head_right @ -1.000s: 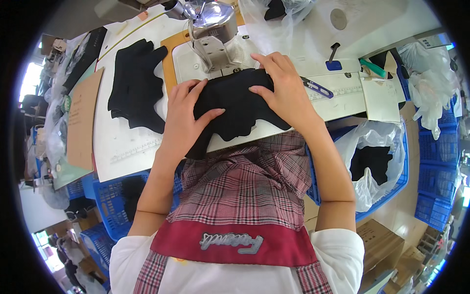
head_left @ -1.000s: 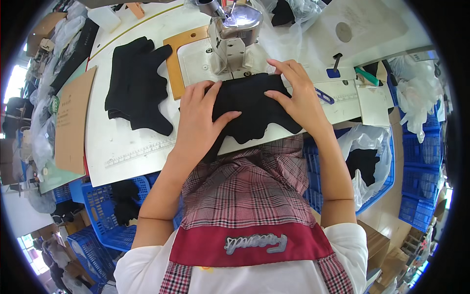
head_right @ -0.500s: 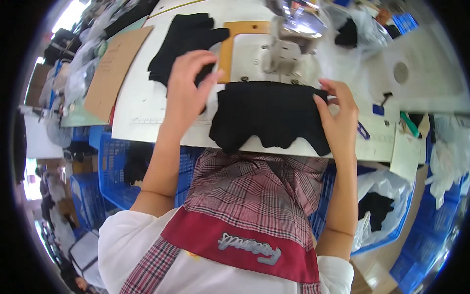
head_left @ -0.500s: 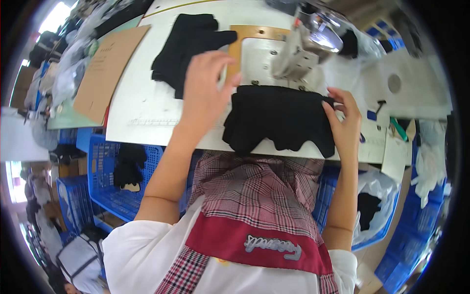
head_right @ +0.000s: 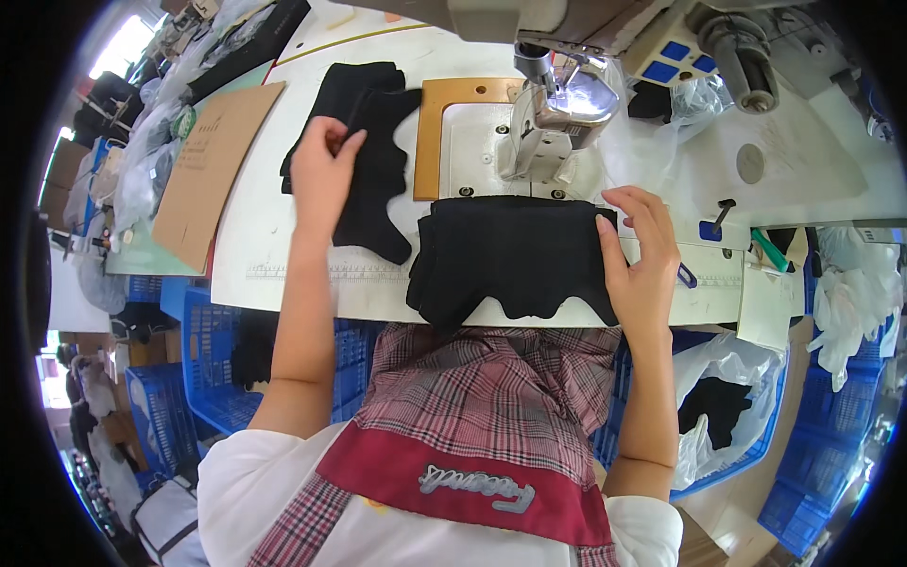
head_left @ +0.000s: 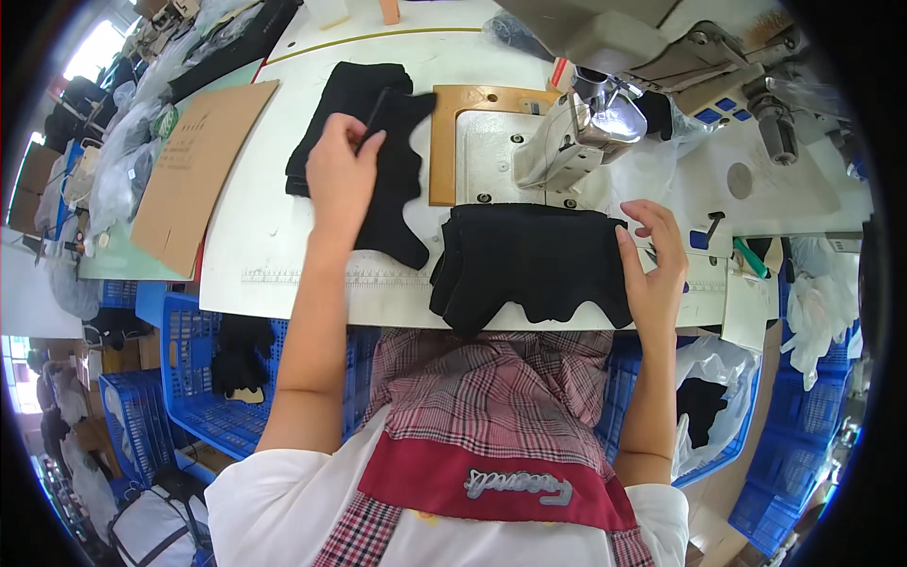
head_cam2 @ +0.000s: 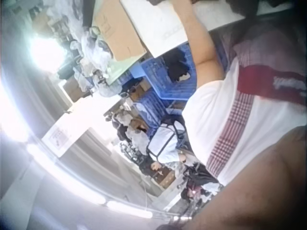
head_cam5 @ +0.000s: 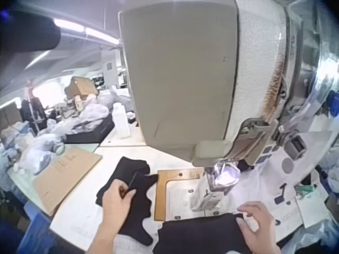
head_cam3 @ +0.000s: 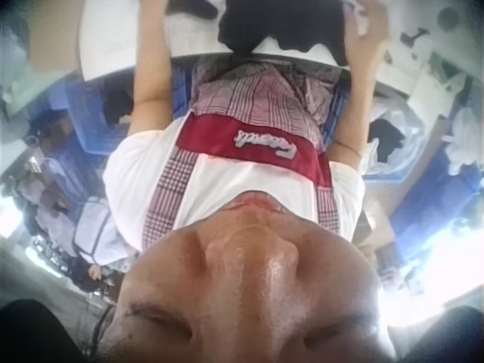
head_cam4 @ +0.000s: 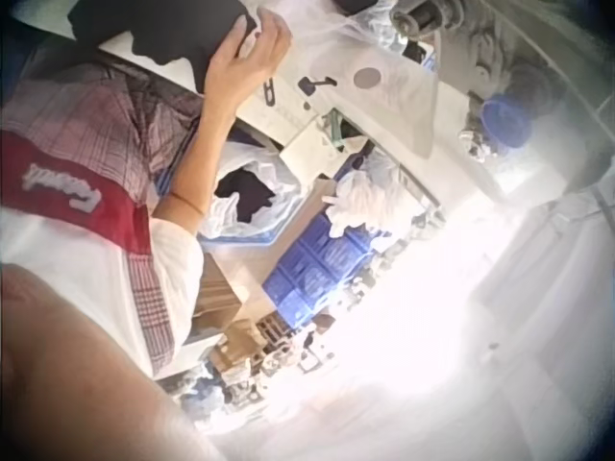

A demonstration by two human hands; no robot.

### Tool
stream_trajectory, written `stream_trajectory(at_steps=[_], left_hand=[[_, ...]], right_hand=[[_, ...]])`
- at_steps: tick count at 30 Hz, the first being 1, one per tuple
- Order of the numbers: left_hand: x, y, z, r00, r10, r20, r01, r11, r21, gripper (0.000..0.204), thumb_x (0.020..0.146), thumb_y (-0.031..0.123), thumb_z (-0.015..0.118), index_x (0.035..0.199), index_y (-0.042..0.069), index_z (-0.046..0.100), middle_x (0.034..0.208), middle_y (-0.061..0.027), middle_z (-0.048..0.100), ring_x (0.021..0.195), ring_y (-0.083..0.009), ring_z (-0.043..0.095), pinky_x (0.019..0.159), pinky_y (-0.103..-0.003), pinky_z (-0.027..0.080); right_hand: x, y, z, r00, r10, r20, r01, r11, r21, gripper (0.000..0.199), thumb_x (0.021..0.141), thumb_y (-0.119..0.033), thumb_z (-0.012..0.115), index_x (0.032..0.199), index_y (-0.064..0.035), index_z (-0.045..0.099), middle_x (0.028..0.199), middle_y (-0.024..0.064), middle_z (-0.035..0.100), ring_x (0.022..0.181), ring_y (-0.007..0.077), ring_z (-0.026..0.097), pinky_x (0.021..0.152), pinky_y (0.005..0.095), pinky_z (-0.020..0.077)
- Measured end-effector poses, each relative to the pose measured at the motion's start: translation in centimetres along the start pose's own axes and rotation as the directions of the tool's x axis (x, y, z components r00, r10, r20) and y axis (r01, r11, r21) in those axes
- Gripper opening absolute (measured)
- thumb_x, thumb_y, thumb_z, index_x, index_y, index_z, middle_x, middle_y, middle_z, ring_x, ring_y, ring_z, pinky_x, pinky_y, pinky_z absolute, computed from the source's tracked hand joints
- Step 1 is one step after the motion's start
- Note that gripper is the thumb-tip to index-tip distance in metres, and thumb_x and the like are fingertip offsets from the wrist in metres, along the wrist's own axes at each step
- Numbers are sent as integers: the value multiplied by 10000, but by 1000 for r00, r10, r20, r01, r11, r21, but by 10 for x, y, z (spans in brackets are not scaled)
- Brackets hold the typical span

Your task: The person sews black fabric pieces using a sewing machine in a workshop. They guide the fabric under the needle, trim excess threads with scissors, and adjust the machine's tension using a screwdriver. The person repeats this process for multiple glove pieces, stacking the finished items on the table.

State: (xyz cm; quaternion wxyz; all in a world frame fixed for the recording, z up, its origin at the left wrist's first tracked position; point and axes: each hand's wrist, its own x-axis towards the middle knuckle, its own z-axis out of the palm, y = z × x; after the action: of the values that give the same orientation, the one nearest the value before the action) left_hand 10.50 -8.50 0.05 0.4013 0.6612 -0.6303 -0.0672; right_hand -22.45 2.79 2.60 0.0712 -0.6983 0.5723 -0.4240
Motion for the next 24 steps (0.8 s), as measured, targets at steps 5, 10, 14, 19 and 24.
stream_trajectory(at_steps=[5,10,14,19,24], left_hand=[[-23,61,-65,934,-132,332,349,537,-768,188,886,104,690,1007,-4,596,875,-13,635,764,-69,603,696,-203,483],[-51,88,-59,872,-24,488,462,367,-807,149,902,85,665,1011,-2,613,899,-22,656,780,-56,608,707,-188,489],[-56,105,-34,760,106,641,580,332,-743,132,926,105,643,1000,-2,618,896,-14,654,782,-41,600,706,-170,480],[-59,129,-21,703,210,679,585,372,-721,149,943,150,631,994,10,623,875,15,634,766,-26,574,685,-170,471],[-53,126,-10,683,262,681,473,552,-687,190,967,226,604,906,45,609,785,64,582,656,5,499,559,-167,411]], right_hand=[[-7,-17,4,984,-121,-132,125,992,21,281,812,28,653,1091,-2,653,1121,142,619,979,288,599,807,343,491],[2,-47,21,823,-509,-251,437,851,-292,376,730,32,702,1096,-49,685,1179,131,624,1089,304,585,878,368,503],[15,-40,19,736,-636,-230,537,756,-375,371,709,-19,675,1075,-75,707,1208,126,633,1116,291,593,909,381,504],[19,-25,7,711,-665,-229,572,736,-362,396,653,-90,639,1039,-78,727,1092,97,659,977,265,629,825,371,511],[36,-18,3,746,-615,-257,539,783,-310,428,618,-113,606,1027,-67,727,999,87,641,908,261,611,758,367,500]])
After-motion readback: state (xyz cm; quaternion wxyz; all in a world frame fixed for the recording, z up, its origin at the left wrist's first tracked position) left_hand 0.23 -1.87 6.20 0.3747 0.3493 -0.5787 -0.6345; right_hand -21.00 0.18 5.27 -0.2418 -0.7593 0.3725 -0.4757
